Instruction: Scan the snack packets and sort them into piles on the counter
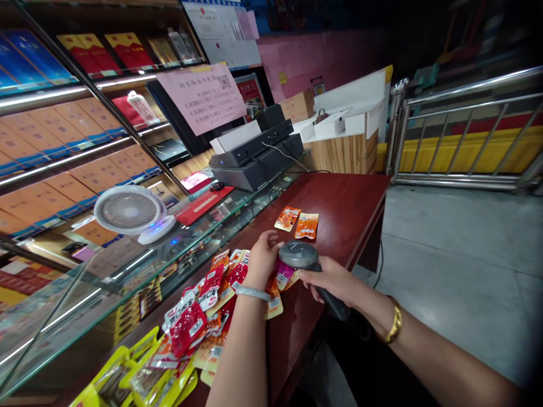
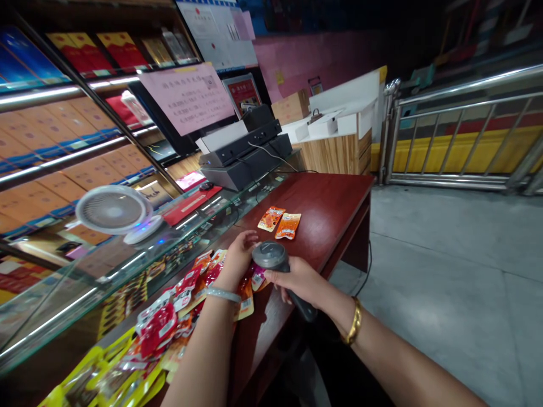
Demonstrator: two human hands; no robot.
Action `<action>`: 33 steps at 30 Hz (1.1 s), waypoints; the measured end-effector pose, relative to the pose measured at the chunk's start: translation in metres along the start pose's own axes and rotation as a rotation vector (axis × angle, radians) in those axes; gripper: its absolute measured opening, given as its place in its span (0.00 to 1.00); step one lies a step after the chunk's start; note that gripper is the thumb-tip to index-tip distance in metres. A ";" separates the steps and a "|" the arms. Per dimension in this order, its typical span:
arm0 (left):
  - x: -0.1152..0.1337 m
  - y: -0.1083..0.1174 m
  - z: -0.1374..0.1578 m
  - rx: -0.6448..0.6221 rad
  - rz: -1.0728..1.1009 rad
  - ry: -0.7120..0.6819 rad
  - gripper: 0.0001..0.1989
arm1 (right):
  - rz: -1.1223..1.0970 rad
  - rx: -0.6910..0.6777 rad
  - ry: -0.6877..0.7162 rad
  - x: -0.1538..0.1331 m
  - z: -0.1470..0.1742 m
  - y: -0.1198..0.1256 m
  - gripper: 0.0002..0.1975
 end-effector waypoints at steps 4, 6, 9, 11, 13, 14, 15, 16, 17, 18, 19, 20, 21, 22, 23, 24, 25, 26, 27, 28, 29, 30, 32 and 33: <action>0.004 -0.001 0.013 -0.185 -0.630 -0.162 0.16 | -0.016 0.024 0.001 -0.003 0.001 0.002 0.21; 0.004 -0.002 0.017 -0.239 -0.745 -0.188 0.18 | -0.021 0.034 0.004 -0.002 0.000 0.003 0.21; 0.004 -0.004 0.016 -0.232 -0.739 -0.199 0.15 | 0.009 0.036 0.010 0.001 -0.001 0.004 0.20; 0.000 0.002 0.009 -0.131 -0.639 -0.138 0.12 | 0.037 0.041 0.020 0.002 -0.002 0.005 0.21; -0.010 0.017 -0.001 0.058 -0.475 -0.020 0.13 | 0.040 0.040 0.033 0.000 -0.001 0.004 0.20; -0.016 0.027 -0.005 0.166 -0.379 0.044 0.14 | 0.038 0.033 0.036 -0.002 -0.001 0.003 0.20; -0.023 0.035 -0.007 0.265 -0.275 0.101 0.17 | 0.042 0.017 0.033 -0.002 0.000 0.002 0.19; -0.030 0.042 -0.008 0.342 -0.164 0.151 0.18 | 0.050 0.001 0.029 -0.002 0.000 0.000 0.19; -0.036 0.045 -0.009 0.392 -0.049 0.195 0.18 | 0.061 -0.014 0.027 -0.002 0.001 -0.002 0.19; -0.041 0.046 -0.010 0.418 0.067 0.231 0.18 | 0.074 -0.025 0.025 -0.001 0.001 -0.003 0.20; -0.044 0.045 -0.010 0.424 0.184 0.257 0.18 | 0.085 -0.034 0.026 0.000 0.000 -0.004 0.20; -0.046 0.043 -0.010 0.417 0.288 0.274 0.17 | 0.092 -0.039 0.030 0.000 0.000 -0.004 0.20; -0.045 0.041 -0.010 0.404 0.374 0.284 0.17 | 0.097 -0.042 0.034 0.001 -0.001 -0.004 0.20; -0.043 0.038 -0.010 0.388 0.439 0.287 0.17 | 0.101 -0.044 0.034 0.002 -0.001 -0.004 0.20; -0.041 0.035 -0.009 0.371 0.480 0.288 0.18 | 0.107 -0.046 0.032 0.003 -0.001 -0.004 0.20; -0.039 0.033 -0.009 0.353 0.502 0.288 0.18 | 0.113 -0.044 0.033 0.003 -0.001 -0.003 0.19; -0.037 0.030 -0.008 0.336 0.504 0.287 0.17 | 0.118 -0.041 0.036 0.002 -0.001 -0.003 0.19; -0.036 0.029 -0.008 0.330 0.492 0.282 0.17 | 0.121 -0.036 0.038 0.002 0.000 -0.002 0.19; -0.035 0.029 -0.008 0.336 0.471 0.271 0.16 | 0.123 -0.033 0.038 0.001 0.001 -0.002 0.19; -0.034 0.029 -0.009 0.349 0.445 0.252 0.15 | 0.129 -0.029 0.038 0.000 0.002 -0.002 0.19; -0.034 0.031 -0.009 0.370 0.420 0.231 0.14 | 0.140 -0.027 0.036 0.000 0.003 -0.002 0.20; -0.034 0.032 -0.010 0.391 0.397 0.212 0.13 | 0.152 -0.026 0.034 0.000 0.003 -0.002 0.21; -0.035 0.032 -0.010 0.398 0.388 0.208 0.12 | 0.168 -0.020 0.040 0.000 0.004 -0.002 0.21; -0.036 0.030 -0.010 0.378 0.402 0.225 0.13 | 0.163 -0.018 0.047 -0.001 0.004 -0.002 0.21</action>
Point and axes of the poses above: each hand's wrist, its own z-axis away from the middle knuckle, its own y-axis out of the back of the hand, x = y × z, the point moved 9 cm from there along -z, towards the middle knuckle, and after that the axes turned 13 degrees about x, right-handed, at the moved point
